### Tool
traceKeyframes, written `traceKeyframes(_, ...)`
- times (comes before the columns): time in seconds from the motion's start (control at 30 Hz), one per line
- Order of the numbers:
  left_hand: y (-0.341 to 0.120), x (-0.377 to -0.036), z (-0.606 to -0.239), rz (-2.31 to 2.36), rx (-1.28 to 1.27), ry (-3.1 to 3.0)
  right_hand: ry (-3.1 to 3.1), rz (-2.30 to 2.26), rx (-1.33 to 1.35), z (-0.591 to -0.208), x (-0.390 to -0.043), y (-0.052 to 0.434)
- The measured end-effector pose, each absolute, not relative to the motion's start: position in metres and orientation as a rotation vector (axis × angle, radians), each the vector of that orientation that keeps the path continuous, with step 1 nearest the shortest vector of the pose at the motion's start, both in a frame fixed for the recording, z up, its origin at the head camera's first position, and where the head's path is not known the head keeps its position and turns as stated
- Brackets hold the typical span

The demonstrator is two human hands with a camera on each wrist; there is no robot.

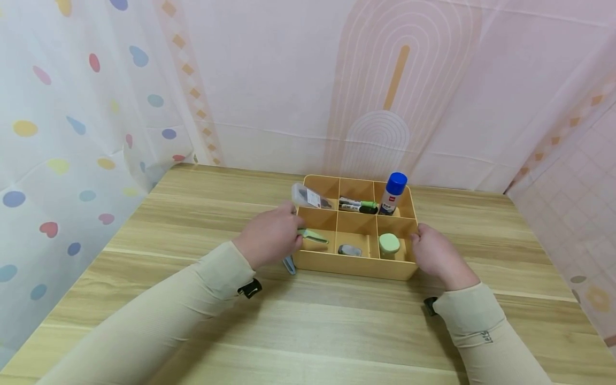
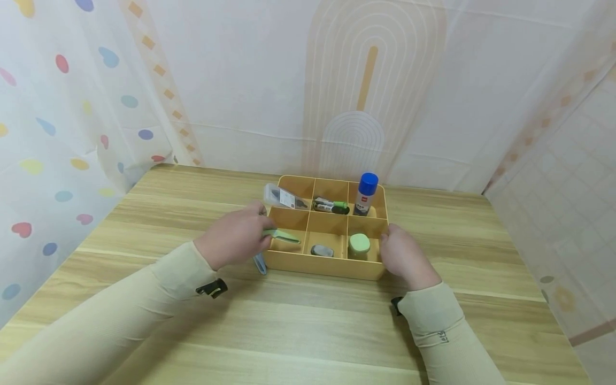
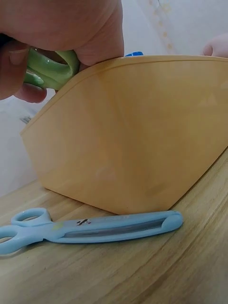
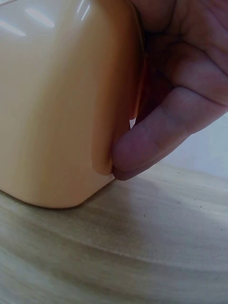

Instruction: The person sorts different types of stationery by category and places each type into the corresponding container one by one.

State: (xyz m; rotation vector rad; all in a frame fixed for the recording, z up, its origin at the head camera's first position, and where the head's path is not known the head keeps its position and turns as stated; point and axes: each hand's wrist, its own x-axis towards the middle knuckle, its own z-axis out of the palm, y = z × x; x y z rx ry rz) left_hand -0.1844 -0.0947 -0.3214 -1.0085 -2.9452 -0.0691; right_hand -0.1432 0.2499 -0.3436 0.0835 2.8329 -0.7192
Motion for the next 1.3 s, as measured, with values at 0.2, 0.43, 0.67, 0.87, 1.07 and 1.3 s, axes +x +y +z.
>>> traceKeyframes(0.2,-0.09,-0.185,-0.32,-0.022,-0.991,-2.971,2.827,-0.724,0.094,-0.343,-0.143,0.25)
traceKeyframes(0.43,-0.087,-0.185,-0.32,-0.012,-0.986,-2.964,2.838,-0.708,0.087,-0.343,-0.143,0.25)
traceKeyframes(0.67,-0.084,-0.187,-0.321,-0.016,-0.975,-2.989,2.843,-0.707,0.085,-0.343,-0.142,0.249)
traceKeyframes(0.87,-0.081,-0.185,-0.318,-0.014,-0.957,-3.022,2.849,-0.709,0.077,-0.343,-0.142,0.249)
traceKeyframes(1.07,-0.081,-0.185,-0.318,-0.028,-0.971,-3.005,2.85,-0.709,0.078,-0.344,-0.143,0.25)
traceKeyframes(1.3,-0.08,-0.187,-0.32,-0.018,-0.987,-2.992,2.85,-0.703,0.078,-0.343,-0.143,0.25)
